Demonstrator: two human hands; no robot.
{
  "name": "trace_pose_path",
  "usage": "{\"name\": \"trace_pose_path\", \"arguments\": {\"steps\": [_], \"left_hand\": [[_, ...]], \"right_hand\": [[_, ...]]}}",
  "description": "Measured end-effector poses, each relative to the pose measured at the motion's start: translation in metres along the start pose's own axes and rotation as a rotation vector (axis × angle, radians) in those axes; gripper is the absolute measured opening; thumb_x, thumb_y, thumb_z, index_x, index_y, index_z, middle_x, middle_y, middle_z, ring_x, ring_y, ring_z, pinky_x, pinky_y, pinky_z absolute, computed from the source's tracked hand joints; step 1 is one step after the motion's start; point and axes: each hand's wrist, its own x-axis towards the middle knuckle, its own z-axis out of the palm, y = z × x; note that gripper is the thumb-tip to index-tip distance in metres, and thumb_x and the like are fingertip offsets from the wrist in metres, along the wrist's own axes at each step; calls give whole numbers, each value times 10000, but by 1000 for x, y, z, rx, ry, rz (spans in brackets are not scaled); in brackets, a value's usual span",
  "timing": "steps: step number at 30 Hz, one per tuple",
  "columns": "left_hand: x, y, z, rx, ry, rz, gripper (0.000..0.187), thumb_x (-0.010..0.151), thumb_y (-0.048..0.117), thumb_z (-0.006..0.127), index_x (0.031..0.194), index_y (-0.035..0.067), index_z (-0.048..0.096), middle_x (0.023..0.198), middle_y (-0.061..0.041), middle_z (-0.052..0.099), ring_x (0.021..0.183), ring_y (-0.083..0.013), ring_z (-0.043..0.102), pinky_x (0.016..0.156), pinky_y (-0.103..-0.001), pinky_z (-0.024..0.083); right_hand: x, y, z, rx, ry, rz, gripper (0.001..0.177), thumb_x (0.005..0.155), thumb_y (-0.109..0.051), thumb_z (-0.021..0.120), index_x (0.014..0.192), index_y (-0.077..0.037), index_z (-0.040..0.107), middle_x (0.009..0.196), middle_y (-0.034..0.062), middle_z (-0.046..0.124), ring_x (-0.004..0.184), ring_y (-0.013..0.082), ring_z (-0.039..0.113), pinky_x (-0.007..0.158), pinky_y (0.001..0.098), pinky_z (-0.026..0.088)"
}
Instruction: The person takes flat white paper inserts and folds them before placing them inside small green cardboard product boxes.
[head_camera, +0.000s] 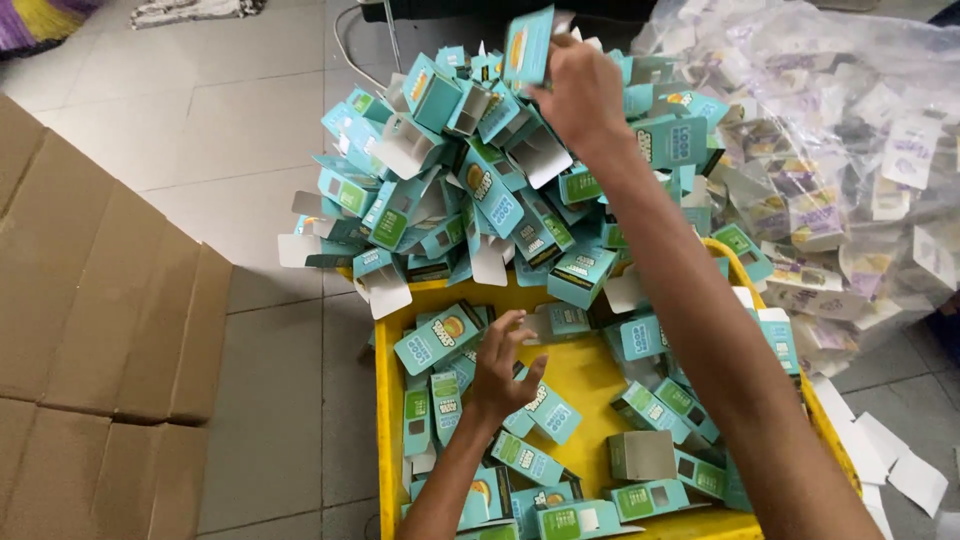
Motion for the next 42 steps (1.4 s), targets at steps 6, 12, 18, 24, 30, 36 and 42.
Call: {"name": "trace_pose_path", "arguments": {"steps": [6,12,18,24,30,36,42], "left_hand": [[1,-7,7,71,-22,11,150,938,180,648,1015,60,603,1213,-122,585,1100,-274,608,956,-411,516],[0,-9,14,119,-96,-39,48,872,49,697,897,36,658,959,-85,655,833,-238,612,825,-369,506],[-23,-30,31,216,-376,-196,107,882,129,676,926,35,701,937,-104,702,803,-286,650,770,-395,536],[-61,-59,49,367,-703,-253,313,877,245,675,1083,10,671,1034,-183,673,911,-385,634,813,-481,523],[-83,-79,61,475,-872,-264,488,827,328,762,1194,29,641,1193,-204,603,1042,-404,608,898,-514,501],[-77,-73,60,483,-942,-398,869,747,250,854,1496,82,447,1404,-225,493,1236,-410,514,1038,-514,426],[-89,-61,77,442,-964,-150,885,648,49,755,1485,183,500,1580,-118,385,1399,-357,348,1084,-553,344]], "right_hand": [[-72,-54,-111,238,-103,110,569,815,21,809,1340,81,599,1288,233,678,1058,362,694,902,419,560],[-311,8,-245,52,-80,524,172,1003,84,804,1173,80,773,1039,192,767,656,186,539,586,293,430],[-619,63,-325,-569,-450,1157,327,1044,-172,839,1308,9,770,1092,230,760,898,302,711,738,420,598],[-672,23,-341,-232,-539,1693,641,938,-115,810,1504,59,565,1193,358,675,958,447,681,805,533,541],[-670,33,-335,-127,-317,1830,603,905,-94,811,1440,76,591,1241,385,636,924,448,663,754,516,528],[-699,52,-331,-359,-322,1764,726,797,-183,974,1345,124,611,1081,289,685,946,394,675,821,529,539],[-724,56,-343,-396,-179,1587,331,898,-78,927,1140,25,725,954,194,691,773,251,656,604,380,558]]}}
